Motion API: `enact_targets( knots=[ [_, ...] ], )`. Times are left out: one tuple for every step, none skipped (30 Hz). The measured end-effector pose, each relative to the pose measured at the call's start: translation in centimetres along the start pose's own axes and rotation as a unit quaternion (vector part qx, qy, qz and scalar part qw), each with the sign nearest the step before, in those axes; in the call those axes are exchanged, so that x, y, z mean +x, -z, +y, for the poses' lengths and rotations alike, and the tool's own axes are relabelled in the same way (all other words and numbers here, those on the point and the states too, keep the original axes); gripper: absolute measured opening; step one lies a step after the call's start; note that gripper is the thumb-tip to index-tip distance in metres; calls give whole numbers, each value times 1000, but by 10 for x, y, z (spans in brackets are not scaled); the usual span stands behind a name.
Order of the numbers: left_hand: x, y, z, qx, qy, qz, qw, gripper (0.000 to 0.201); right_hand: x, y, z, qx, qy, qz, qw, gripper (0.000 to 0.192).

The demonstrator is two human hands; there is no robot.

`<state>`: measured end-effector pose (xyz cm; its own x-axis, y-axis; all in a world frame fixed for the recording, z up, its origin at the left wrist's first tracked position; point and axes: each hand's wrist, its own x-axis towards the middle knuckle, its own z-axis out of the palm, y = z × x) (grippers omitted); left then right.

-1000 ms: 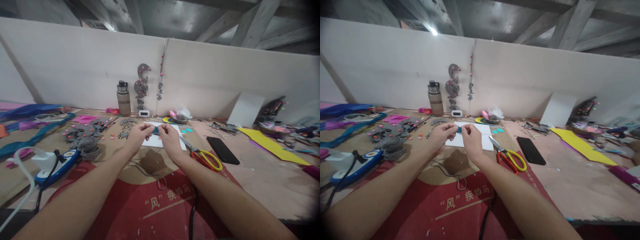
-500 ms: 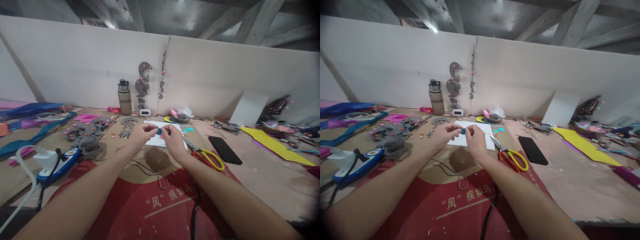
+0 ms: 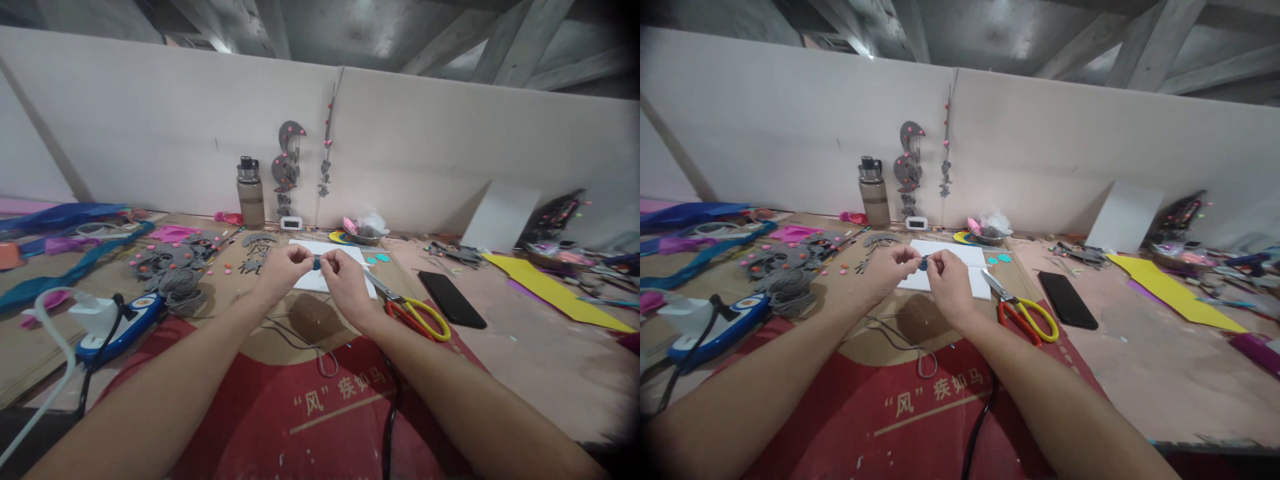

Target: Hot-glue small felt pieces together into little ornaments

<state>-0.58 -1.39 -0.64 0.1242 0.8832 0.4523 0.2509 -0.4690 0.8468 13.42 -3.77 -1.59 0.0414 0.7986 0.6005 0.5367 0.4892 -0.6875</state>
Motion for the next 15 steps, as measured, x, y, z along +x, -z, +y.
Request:
enact_targets(
  knots=[
    [0,0,-1,-6,6,-3,1000,12,0,0,-1,-4,1,-1,1000,15],
    [1,0,-2,-15,13,-9,1000,11,-1,0,-1,-7,2,-1,1000,14],
    [2,0,-4,-26,24,-16,999,10,-1,0,-2,-7,2,-3,1000,14],
    [2,0,-5,-42,35,-25,998,10,-1,0,-2,-4,-1,-5,1000,14],
    [3,0,-7,-60,48,-34,996,9,-1,-1,-3,1,-5,-8,1000,15],
    [3,0,-8,-83,64,-44,993,9,-1,-1,-3,6,-10,-11,1000,15],
    [3,0,-9,-110,82,-55,989,9,-1,-1,-3,10,-16,-12,1000,15],
    [4,0,-9,-140,104,-66,982,9,0,-1,-2,14,-21,-13,1000,15],
    [4,1,-9,-173,127,-79,974,10,0,-2,-1,19,-29,-12,999,16],
    [4,2,-9,-207,149,-94,962,10,1,-2,0,25,-40,-11,999,16],
    [5,3,-9,-240,169,-112,949,12,2,-2,2,34,-54,-10,998,17],
    [5,4,-8,-272,187,-130,935,14,3,-2,3,46,-72,-10,996,17],
    [6,5,-8,-298,203,-147,921,16,5,-2,5,58,-89,-9,994,17],
    [6,6,-9,-318,218,-158,909,18,6,-2,7,70,-104,-7,992,17],
    [7,7,-9,-330,231,-161,901,20,7,-3,9,79,-116,-5,990,17]
  ],
)
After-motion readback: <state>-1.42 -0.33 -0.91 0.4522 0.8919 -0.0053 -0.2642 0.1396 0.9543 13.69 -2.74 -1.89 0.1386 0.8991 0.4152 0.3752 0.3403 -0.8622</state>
